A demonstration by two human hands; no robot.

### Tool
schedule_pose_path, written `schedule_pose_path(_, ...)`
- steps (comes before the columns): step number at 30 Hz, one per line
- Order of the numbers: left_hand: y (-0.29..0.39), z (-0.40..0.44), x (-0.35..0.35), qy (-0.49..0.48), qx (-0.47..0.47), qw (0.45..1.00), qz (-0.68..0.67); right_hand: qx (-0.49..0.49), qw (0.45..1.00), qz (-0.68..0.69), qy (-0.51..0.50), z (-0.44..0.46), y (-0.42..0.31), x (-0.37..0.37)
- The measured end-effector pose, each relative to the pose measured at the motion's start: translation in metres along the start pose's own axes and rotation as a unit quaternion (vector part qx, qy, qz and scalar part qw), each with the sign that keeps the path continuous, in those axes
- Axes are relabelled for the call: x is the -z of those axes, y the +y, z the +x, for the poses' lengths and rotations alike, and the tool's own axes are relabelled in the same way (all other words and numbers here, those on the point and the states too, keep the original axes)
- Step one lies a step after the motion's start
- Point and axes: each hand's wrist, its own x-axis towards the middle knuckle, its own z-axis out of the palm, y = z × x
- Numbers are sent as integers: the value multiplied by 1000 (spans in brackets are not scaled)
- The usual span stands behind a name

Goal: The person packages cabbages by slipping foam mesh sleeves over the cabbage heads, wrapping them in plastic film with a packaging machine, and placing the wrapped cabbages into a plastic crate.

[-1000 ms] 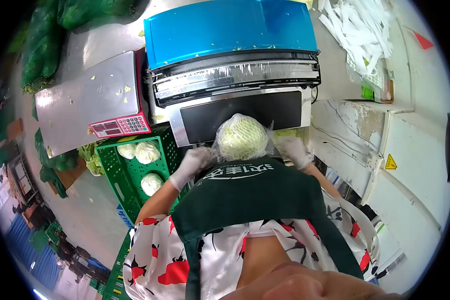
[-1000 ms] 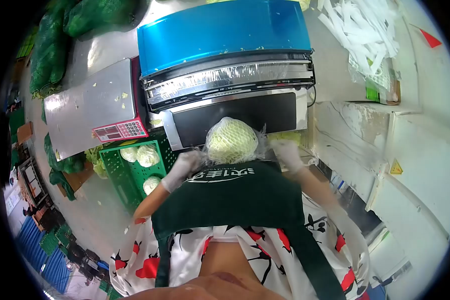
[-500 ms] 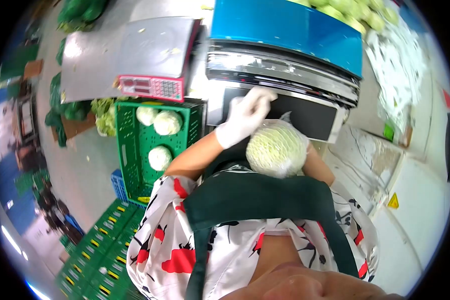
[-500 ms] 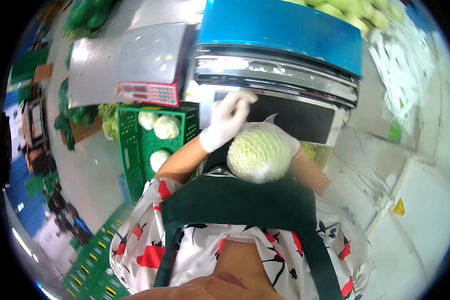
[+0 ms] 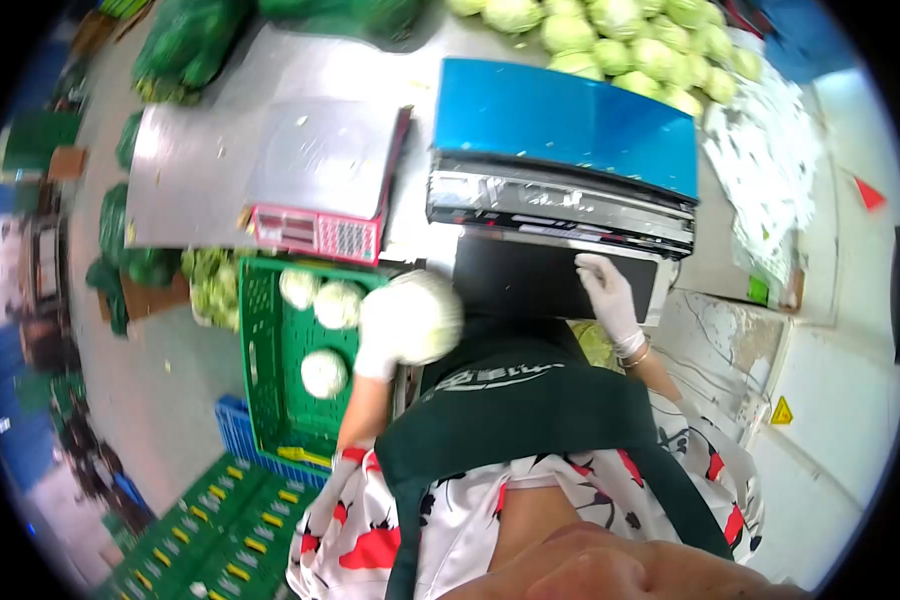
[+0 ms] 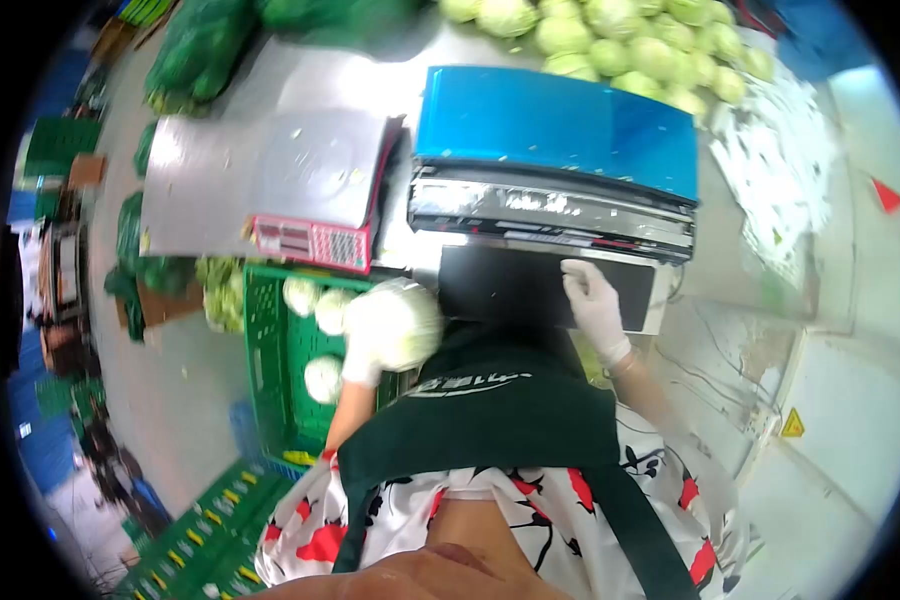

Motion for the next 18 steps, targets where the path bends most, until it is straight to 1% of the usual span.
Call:
schedule_pose_path(1, -26, -5, 49, 105, 25, 954, -278, 27, 1000, -2, 7, 2, -4, 2)
schedule_pose_path(2, -37, -26, 101, 163, -80, 975, 127, 26, 1000, -13, 8, 5, -6, 5)
schedule_pose_path(3, 15, -39, 95, 179, -2, 968, -176, 27, 999, -23, 8, 8, -7, 6)
schedule_pose_path(4, 65, -63, 58, 205, 48, 942, -260, 36, 999, -23, 17, 9, -18, 10)
schedule_pose_path(5, 66, -69, 85, 171, 72, 948, -260, 51, 998, 12, 32, 12, -21, 13)
schedule_pose_path(6, 67, -74, 99, 176, 78, 956, -221, 55, 997, -3, 47, 17, -27, 20)
schedule_pose_path(8, 65, -78, 136, 102, 103, 987, -63, 55, 994, -19, 88, 25, -36, 43)
schedule_pose_path(9, 86, -74, 122, 323, 221, 919, 43, 56, 992, -22, 113, 33, -36, 58)
schedule_pose_path(10, 83, -58, 147, 390, 203, 892, 105, 47, 986, -42, 157, 41, -35, 77)
schedule_pose_path(11, 96, -40, 137, 425, 104, 891, 119, 87, 979, 38, 182, 55, -36, 98)
schedule_pose_path(12, 107, -14, 152, 378, -45, 905, 188, 80, 969, 21, 234, 65, -42, 123)
schedule_pose_path(13, 151, 13, 65, 352, -155, 901, 201, 99, 953, 48, 282, 82, -41, 148)
schedule_pose_path(14, 183, 44, 18, 331, -193, 875, 295, 113, 941, -17, 318, 99, -41, 176)
schedule_pose_path(15, 204, 76, -23, 321, -210, 877, 290, 129, 924, -78, 350, 123, -20, 206)
schedule_pose_path(16, 229, 105, -76, 266, -229, 873, 337, 109, 927, -93, 347, 148, 3, 235)
schedule_pose_path(17, 241, 143, -107, 195, -241, 899, 309, 66, 927, -142, 341, 173, 16, 257)
schedule_pose_path(18, 251, 179, -148, 135, -253, 888, 360, 23, 923, -190, 333, 199, 31, 274)
